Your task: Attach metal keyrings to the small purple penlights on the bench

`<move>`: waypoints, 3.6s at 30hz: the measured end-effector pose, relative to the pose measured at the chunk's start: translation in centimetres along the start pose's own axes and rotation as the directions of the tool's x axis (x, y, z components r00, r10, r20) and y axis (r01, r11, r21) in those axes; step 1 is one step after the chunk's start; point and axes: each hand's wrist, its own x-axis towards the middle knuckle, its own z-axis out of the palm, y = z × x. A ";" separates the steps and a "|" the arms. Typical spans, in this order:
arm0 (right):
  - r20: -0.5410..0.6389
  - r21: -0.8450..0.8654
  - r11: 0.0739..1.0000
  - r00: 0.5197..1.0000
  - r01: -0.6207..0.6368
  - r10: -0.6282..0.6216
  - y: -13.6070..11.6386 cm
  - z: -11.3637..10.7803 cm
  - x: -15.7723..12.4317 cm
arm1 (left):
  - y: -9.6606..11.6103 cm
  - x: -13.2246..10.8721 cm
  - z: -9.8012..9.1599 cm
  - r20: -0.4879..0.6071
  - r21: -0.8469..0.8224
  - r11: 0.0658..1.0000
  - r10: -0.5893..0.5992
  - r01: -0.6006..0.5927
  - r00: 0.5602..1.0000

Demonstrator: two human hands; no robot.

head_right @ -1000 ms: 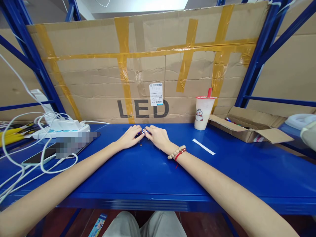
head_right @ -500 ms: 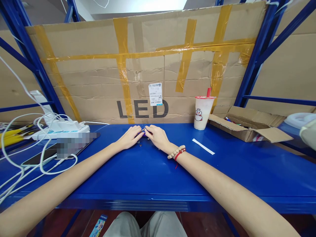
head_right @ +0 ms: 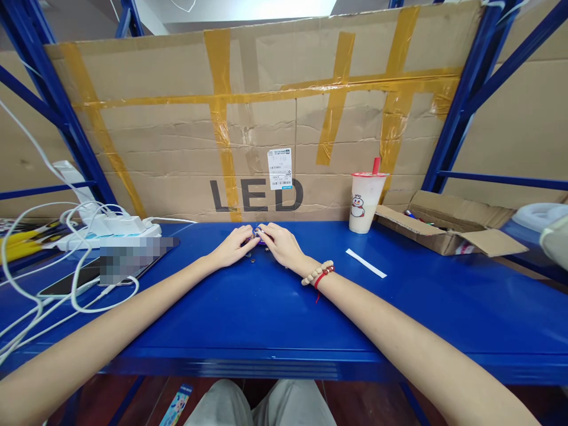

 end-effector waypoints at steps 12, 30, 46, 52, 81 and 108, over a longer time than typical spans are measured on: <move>-0.055 -0.002 0.999 0.997 -0.051 0.051 -0.3 -0.1 0.0 | 0.0 -0.1 0.1 -0.084 -0.114 0.991 -0.080 0.070 0.993; -0.068 -0.006 0.999 0.996 -0.051 0.051 -0.3 -0.1 0.0 | 0.3 0.4 0.4 -0.141 -0.219 0.975 -0.053 0.021 0.989; -0.099 -0.006 0.998 0.993 -0.064 0.063 -0.2 -0.1 0.0 | -0.1 0.6 1.0 -0.173 -0.538 0.821 -0.328 0.189 0.929; -0.110 0.003 0.999 0.993 -0.037 0.037 0.0 0.1 0.0 | -0.2 0.7 1.2 -0.085 -0.673 0.717 -0.321 0.183 0.943; -0.055 -0.217 0.846 0.871 -0.488 0.488 0.4 -1.1 0.0 | 0.7 0.3 0.9 -0.023 -0.103 0.968 -0.234 0.231 0.972; -0.042 -0.258 0.749 0.781 -0.610 0.623 0.3 -1.5 0.0 | 2.0 0.0 -0.5 0.172 0.021 1.000 0.013 -0.017 0.985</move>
